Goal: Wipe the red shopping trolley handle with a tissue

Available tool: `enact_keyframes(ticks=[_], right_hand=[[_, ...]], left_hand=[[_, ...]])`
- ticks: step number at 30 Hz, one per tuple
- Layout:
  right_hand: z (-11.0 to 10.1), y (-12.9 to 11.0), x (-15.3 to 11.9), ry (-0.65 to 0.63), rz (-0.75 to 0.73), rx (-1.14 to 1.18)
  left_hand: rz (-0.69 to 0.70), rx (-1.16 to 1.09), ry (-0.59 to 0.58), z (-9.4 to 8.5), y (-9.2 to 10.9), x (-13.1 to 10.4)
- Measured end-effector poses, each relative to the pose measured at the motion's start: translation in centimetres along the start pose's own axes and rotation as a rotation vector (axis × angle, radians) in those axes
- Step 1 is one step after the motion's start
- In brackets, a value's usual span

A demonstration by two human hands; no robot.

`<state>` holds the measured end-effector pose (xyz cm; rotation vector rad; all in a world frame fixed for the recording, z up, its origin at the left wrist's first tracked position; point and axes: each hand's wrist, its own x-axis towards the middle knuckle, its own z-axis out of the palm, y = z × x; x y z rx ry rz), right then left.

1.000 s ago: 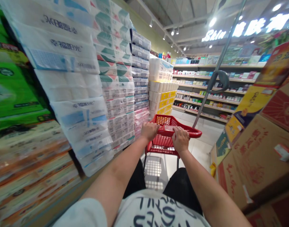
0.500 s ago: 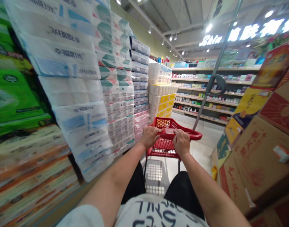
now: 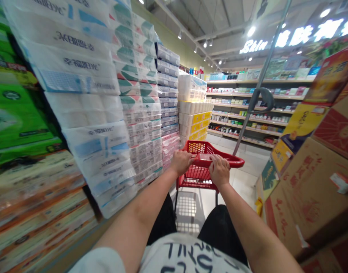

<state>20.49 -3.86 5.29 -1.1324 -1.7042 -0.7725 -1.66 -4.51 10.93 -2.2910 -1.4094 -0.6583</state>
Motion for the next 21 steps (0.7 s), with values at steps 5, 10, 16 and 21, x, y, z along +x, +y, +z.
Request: enact_keyframes(ticks=[5, 10, 16, 21], right_hand=[[0.0, 0.2, 0.0, -0.004, 0.004, -0.004], [0.1, 0.1, 0.0, -0.009, 0.006, -0.005], [-0.1, 0.1, -0.1, 0.001, 0.013, -0.003], [-0.1, 0.2, -0.1, 0.002, 0.029, -0.007]], left_hand=[[-0.033, -0.024, 0.098, 0.7, 0.5, -0.9], [-0.107, 0.07, -0.173, -0.3, 0.6, 1.9], [-0.034, 0.034, -0.07, 0.1, 0.3, 0.9], [0.029, -0.082, 0.155, 1.5, 0.9, -1.6]])
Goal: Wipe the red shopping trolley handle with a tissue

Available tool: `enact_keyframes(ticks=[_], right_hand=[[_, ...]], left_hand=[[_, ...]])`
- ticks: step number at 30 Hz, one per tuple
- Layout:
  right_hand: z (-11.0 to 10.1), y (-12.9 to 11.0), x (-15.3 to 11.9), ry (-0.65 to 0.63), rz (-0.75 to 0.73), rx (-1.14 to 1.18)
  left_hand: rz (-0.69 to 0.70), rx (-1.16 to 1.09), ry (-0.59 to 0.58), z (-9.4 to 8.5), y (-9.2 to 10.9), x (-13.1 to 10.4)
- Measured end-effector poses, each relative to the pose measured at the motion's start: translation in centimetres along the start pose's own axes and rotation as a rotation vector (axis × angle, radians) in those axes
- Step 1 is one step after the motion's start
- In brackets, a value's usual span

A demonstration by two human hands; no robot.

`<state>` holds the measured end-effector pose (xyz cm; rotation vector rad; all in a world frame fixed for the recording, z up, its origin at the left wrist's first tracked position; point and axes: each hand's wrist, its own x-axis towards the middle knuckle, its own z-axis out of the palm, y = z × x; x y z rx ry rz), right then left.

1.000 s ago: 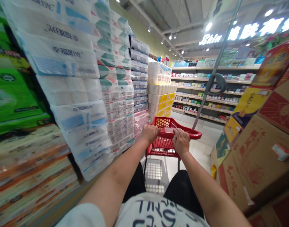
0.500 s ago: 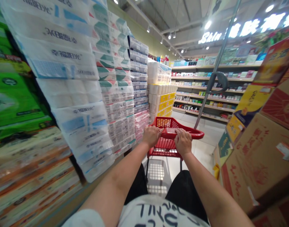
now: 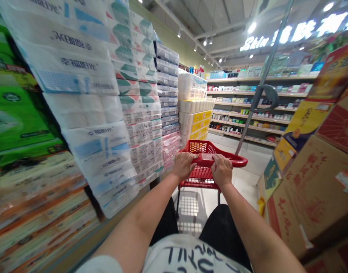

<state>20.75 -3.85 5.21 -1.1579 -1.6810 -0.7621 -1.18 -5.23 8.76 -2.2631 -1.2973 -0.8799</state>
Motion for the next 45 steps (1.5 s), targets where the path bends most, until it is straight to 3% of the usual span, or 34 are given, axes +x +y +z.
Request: enact_keyframes(ticks=[4, 9, 16, 19, 24, 26, 35, 38, 42, 45], right_hand=[[0.1, 0.0, -0.1, -0.004, 0.002, -0.003], [0.2, -0.1, -0.2, 0.0, 0.006, 0.0], [0.3, 0.0, -0.2, 0.01, 0.003, -0.005], [0.2, -0.1, -0.2, 0.011, 0.008, -0.012], [-0.1, -0.3, -0.3, 0.008, 0.007, -0.015], [-0.2, -0.4, -0.3, 0.009, 0.008, -0.013], [0.0, -0.4, -0.2, 0.014, 0.017, -0.003], [0.1, -0.5, -0.1, -0.003, 0.02, 0.003], [0.0, -0.6, -0.1, 0.0, 0.018, -0.001], [0.0, -0.6, -0.1, 0.004, 0.024, -0.017]], left_hand=[[-0.149, 0.079, -0.102, -0.2, 0.4, 1.7], [-0.157, 0.12, -0.324, -1.0, 0.0, 4.1], [-0.058, 0.071, -0.111, -0.6, 0.2, 1.7], [-0.105, 0.063, -0.105, -0.7, 0.5, 1.8], [-0.168, 0.1, -0.36, -1.2, 0.3, 4.4], [-0.156, 0.102, -0.41, -1.2, 0.0, 4.8], [0.0, 0.005, 0.009, 0.0, 0.8, -0.4], [-0.077, 0.025, -0.019, -0.1, 1.1, 0.5], [-0.173, 0.087, -0.215, -0.5, 1.2, 3.0], [-0.148, 0.082, -0.187, -0.6, 1.5, 2.6]])
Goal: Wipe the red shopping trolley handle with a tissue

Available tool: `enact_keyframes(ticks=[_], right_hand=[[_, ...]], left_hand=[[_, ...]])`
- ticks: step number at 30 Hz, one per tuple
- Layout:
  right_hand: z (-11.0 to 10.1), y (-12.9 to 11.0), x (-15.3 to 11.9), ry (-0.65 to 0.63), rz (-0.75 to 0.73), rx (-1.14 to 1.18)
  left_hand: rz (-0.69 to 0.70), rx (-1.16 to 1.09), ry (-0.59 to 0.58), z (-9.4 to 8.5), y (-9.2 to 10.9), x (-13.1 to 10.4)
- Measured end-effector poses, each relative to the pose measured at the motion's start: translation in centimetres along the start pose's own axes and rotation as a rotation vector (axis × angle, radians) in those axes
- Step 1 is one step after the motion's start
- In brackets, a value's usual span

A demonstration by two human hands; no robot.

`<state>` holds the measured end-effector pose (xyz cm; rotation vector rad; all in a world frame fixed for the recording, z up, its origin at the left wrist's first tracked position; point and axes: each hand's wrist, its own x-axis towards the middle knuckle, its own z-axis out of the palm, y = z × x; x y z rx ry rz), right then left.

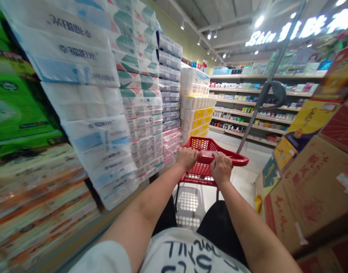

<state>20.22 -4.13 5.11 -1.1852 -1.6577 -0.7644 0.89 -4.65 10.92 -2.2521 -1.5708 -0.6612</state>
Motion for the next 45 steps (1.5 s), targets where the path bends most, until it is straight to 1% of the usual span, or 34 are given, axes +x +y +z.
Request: enact_keyframes(ticks=[2, 4, 6, 9, 10, 11, 12, 15, 17, 18, 19, 21, 22, 23, 24, 27, 29, 31, 33, 35, 37, 40, 42, 43, 45], right_hand=[[0.0, 0.1, 0.0, -0.004, -0.004, -0.007], [0.0, 0.2, -0.1, -0.009, -0.01, -0.009], [0.1, 0.2, -0.1, -0.014, -0.011, -0.005], [0.2, 0.1, -0.1, -0.019, -0.008, -0.003], [0.2, 0.0, -0.1, -0.02, -0.011, -0.004], [0.2, 0.0, -0.1, -0.019, -0.013, -0.004], [0.2, 0.0, -0.1, -0.018, -0.015, -0.004], [0.0, 0.0, -0.1, -0.015, -0.016, 0.003], [-0.1, 0.0, -0.1, -0.013, -0.019, 0.006], [-0.1, -0.1, -0.1, -0.012, -0.02, 0.005], [-0.2, -0.2, -0.1, -0.008, -0.019, 0.003], [-0.3, -0.3, -0.1, -0.002, -0.016, -0.001], [-0.3, -0.4, -0.1, 0.0, -0.015, -0.003], [-0.3, -0.5, -0.1, 0.003, -0.014, -0.004], [-0.3, -0.5, -0.1, 0.005, -0.014, -0.005], [-0.4, -0.6, 0.0, -0.001, -0.009, -0.009], [-0.3, -0.6, -0.1, -0.007, -0.007, -0.007], [-0.2, -0.7, -0.1, -0.005, -0.009, -0.003], [-0.1, -0.7, -0.1, 0.002, -0.012, 0.0], [-0.1, -0.7, -0.2, 0.009, -0.015, 0.002], [-0.1, -0.7, -0.2, 0.015, -0.02, 0.003], [-0.1, -0.6, -0.2, 0.014, -0.029, 0.001], [0.0, -0.6, -0.2, 0.016, -0.032, 0.0], [0.0, -0.6, -0.2, 0.018, -0.033, 0.001], [0.0, -0.7, -0.2, 0.023, -0.033, 0.002]], left_hand=[[0.057, -0.031, 0.092, 0.3, 0.1, -1.0], [0.081, -0.052, 0.143, 0.5, 0.3, -1.6], [0.029, -0.033, 0.114, 0.4, 0.5, -1.1], [-0.056, 0.023, -0.046, -0.2, 0.5, 0.4], [-0.061, 0.033, -0.084, -0.3, 0.5, 0.8], [-0.053, 0.035, -0.093, -0.4, 0.4, 0.9], [-0.035, 0.031, -0.072, -0.4, 0.4, 0.8], [0.033, 0.011, 0.073, -0.1, 0.5, -0.5], [0.029, 0.008, 0.12, 0.0, 0.6, -0.9], [0.008, 0.012, 0.104, -0.1, 0.6, -0.8], [-0.016, 0.019, 0.064, -0.3, 0.7, -0.5], [-0.049, 0.029, -0.047, -0.6, 0.6, 0.3], [-0.049, 0.03, -0.089, -0.8, 0.5, 0.6], [-0.036, 0.029, -0.106, -0.9, 0.4, 0.7], [-0.012, 0.025, -0.093, -0.9, 0.2, 0.6], [0.071, 0.001, 0.039, -0.5, 0.0, -0.6], [0.073, -0.017, 0.101, -0.2, -0.1, -1.2], [0.019, -0.011, 0.084, -0.1, 0.0, -0.9], [-0.027, 0.011, 0.001, -0.2, -0.1, -0.1], [-0.014, 0.027, -0.061, -0.3, -0.2, 0.6], [0.047, 0.036, -0.038, -0.4, -0.4, 0.5], [0.119, 0.047, 0.078, -0.3, -0.4, -0.9], [0.096, 0.055, 0.125, -0.2, -0.2, -1.4], [0.067, 0.059, 0.126, -0.2, -0.1, -1.4], [0.003, 0.064, 0.059, -0.4, 0.1, -0.6]])
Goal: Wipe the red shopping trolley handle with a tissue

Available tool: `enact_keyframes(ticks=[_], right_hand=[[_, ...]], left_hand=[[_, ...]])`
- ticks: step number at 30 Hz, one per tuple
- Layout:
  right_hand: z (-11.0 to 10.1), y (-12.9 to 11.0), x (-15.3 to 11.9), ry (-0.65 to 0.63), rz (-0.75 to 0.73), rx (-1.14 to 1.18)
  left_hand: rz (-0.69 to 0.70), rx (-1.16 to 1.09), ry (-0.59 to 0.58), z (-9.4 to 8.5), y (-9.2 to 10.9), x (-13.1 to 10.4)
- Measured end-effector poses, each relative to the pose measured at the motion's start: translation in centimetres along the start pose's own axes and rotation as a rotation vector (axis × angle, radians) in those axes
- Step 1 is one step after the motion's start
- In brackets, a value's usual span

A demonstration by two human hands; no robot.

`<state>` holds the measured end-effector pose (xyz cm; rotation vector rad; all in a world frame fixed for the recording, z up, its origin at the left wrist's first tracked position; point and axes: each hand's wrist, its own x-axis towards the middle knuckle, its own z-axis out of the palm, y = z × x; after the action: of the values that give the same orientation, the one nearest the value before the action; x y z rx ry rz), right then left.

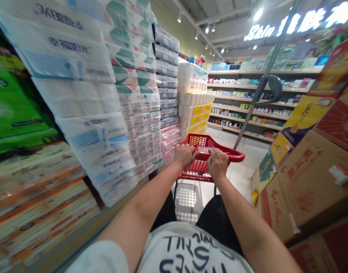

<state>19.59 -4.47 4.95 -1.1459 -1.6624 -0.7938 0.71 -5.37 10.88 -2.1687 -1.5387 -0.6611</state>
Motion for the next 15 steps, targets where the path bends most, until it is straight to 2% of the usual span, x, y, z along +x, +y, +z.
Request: enact_keyframes(ticks=[2, 4, 7, 10, 12, 15], right_hand=[[-0.1, 0.0, 0.0, 0.003, 0.001, 0.002], [-0.2, 0.0, -0.1, 0.001, 0.001, 0.005], [-0.3, 0.1, 0.0, -0.007, 0.002, 0.013], [-0.2, 0.1, 0.0, -0.013, 0.004, 0.015], [-0.2, 0.0, 0.0, -0.013, 0.007, 0.013], [-0.1, -0.1, 0.0, -0.008, 0.006, 0.013]], left_hand=[[-0.024, -0.011, -0.111, -0.1, 0.0, 1.0], [0.006, -0.026, -0.152, -0.2, -0.1, 1.5], [0.089, -0.026, -0.041, -0.1, -0.2, 0.6], [0.09, -0.012, 0.058, 0.0, 0.0, -0.7], [0.04, 0.001, 0.049, 0.0, 0.2, -0.7], [-0.024, 0.009, -0.063, -0.2, 0.3, 0.6]])
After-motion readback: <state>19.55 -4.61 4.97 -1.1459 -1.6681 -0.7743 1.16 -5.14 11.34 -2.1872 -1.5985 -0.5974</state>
